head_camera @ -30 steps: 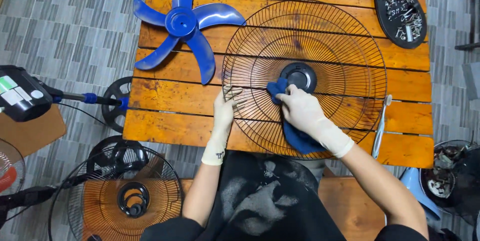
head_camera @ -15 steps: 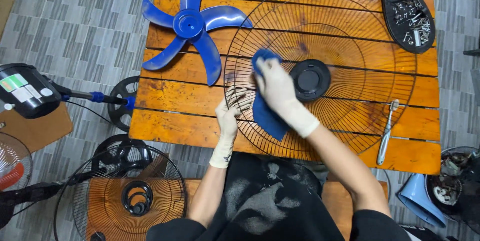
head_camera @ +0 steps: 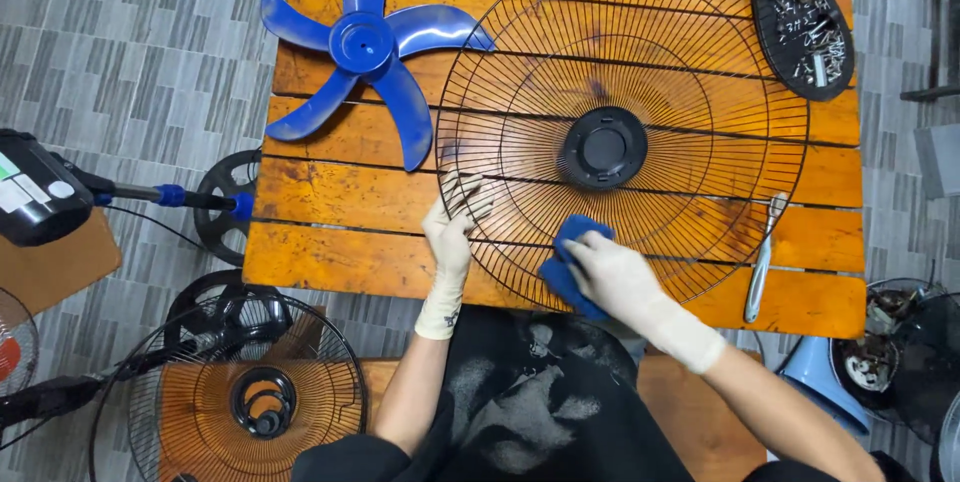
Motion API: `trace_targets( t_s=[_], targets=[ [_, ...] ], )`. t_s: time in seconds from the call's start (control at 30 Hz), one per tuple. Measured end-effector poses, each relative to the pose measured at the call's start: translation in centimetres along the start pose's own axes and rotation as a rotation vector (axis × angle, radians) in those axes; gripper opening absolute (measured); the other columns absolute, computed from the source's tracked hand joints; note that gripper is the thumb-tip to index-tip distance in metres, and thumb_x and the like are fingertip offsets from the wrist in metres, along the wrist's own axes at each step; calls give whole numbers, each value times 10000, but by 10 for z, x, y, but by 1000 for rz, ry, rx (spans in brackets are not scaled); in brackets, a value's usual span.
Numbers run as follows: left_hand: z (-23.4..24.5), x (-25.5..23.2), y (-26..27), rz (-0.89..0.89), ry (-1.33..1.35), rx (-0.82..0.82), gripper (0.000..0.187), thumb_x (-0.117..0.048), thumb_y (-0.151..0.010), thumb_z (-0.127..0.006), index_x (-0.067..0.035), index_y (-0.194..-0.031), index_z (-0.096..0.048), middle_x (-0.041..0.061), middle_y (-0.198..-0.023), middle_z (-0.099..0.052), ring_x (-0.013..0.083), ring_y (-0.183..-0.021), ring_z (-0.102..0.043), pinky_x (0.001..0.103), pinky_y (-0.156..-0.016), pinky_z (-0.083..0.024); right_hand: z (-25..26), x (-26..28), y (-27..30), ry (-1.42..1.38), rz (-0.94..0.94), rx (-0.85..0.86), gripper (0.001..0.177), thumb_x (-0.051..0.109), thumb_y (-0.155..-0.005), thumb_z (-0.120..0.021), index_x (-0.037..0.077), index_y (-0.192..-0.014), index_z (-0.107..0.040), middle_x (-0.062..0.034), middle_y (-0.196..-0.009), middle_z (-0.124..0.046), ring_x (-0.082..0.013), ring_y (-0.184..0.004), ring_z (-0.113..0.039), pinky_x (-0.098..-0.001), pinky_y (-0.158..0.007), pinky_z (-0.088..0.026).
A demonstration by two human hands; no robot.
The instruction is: Cleaning a metal fan grill with a cloth and a toothbrush
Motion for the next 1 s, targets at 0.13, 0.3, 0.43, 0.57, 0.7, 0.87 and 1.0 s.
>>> trace_targets(
  t_s=[0.13, 0.3, 0.43, 0.57, 0.7, 0.87, 1.0],
  targets=[
    [-3, 2, 4, -34, -34, 2, 753, 157, -584, -487, 79, -1315, -644, 272, -1221, -711, 332, -1070, -696, 460, -877, -618, -46, 19, -69, -3, 161, -231, 339, 171, -847, -723, 162, -1185, -713, -57, -980, -671, -253, -833, -742, -356, -651, -604],
    [-15, -16, 7, -60, -56, 18, 751, 137, -572, -474, 92, -1302, -646, 247, -1200, -717, 290, -1088, -668, 407, -867, -605, -42, -4, -172, 146, -37, -591, 295, 330, -924, -711, 283, -1212, -673, 79, -1066, -613, -92, -913, -702, -237, -685, -587],
    [-12, -20, 8, -61, -71, -3, 754, 139, -575, -474, 98, -1309, -646, 284, -1223, -708, 311, -1093, -676, 432, -888, -603, -30, 25, -134, -69, -65, -429, 207, 245, -909, -733, 173, -1103, -717, -21, -954, -642, -249, -843, -735, -377, -657, -610],
    [-3, -15, 5, -36, 9, -12, 759, 139, -590, -474, 99, -1337, -604, 280, -1210, -702, 317, -1072, -686, 446, -879, -613, -33, 24, -56, -124, -80, -83, 229, 251, -849, -740, 187, -1068, -724, -29, -952, -661, -281, -834, -748, -398, -700, -610],
    [-8, -17, 4, -28, -16, 0, 755, 152, -590, -461, 114, -1330, -606, 315, -1217, -692, 360, -1057, -689, 476, -861, -620, -34, 12, -21, -115, -83, -83, 229, 250, -849, -740, 186, -1068, -729, -41, -928, -679, -289, -817, -750, -400, -671, -605],
    [2, -1, 5, -16, -25, 3, 724, 142, -600, -476, 118, -1309, -618, 291, -1194, -706, 335, -1053, -691, 454, -854, -618, -42, 9, -97, 60, 74, -347, 310, 224, -824, -761, 176, -1123, -690, -31, -961, -628, -245, -844, -729, -352, -667, -591],
    [1, -2, 2, -50, -36, -7, 752, 163, -563, -467, 132, -1299, -620, 294, -1177, -705, 368, -1036, -694, 475, -829, -625, -32, -7, -182, 112, 17, -582, 297, 243, -871, -752, 211, -1156, -674, -7, -976, -595, -213, -842, -707, -332, -647, -591]
  ],
)
Point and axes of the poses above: each hand's wrist, its own y-axis away from the middle knuckle, its own z-axis out of the back of the hand, x = y × z, the point moved 3 cm from there along -y, towards the middle knuckle
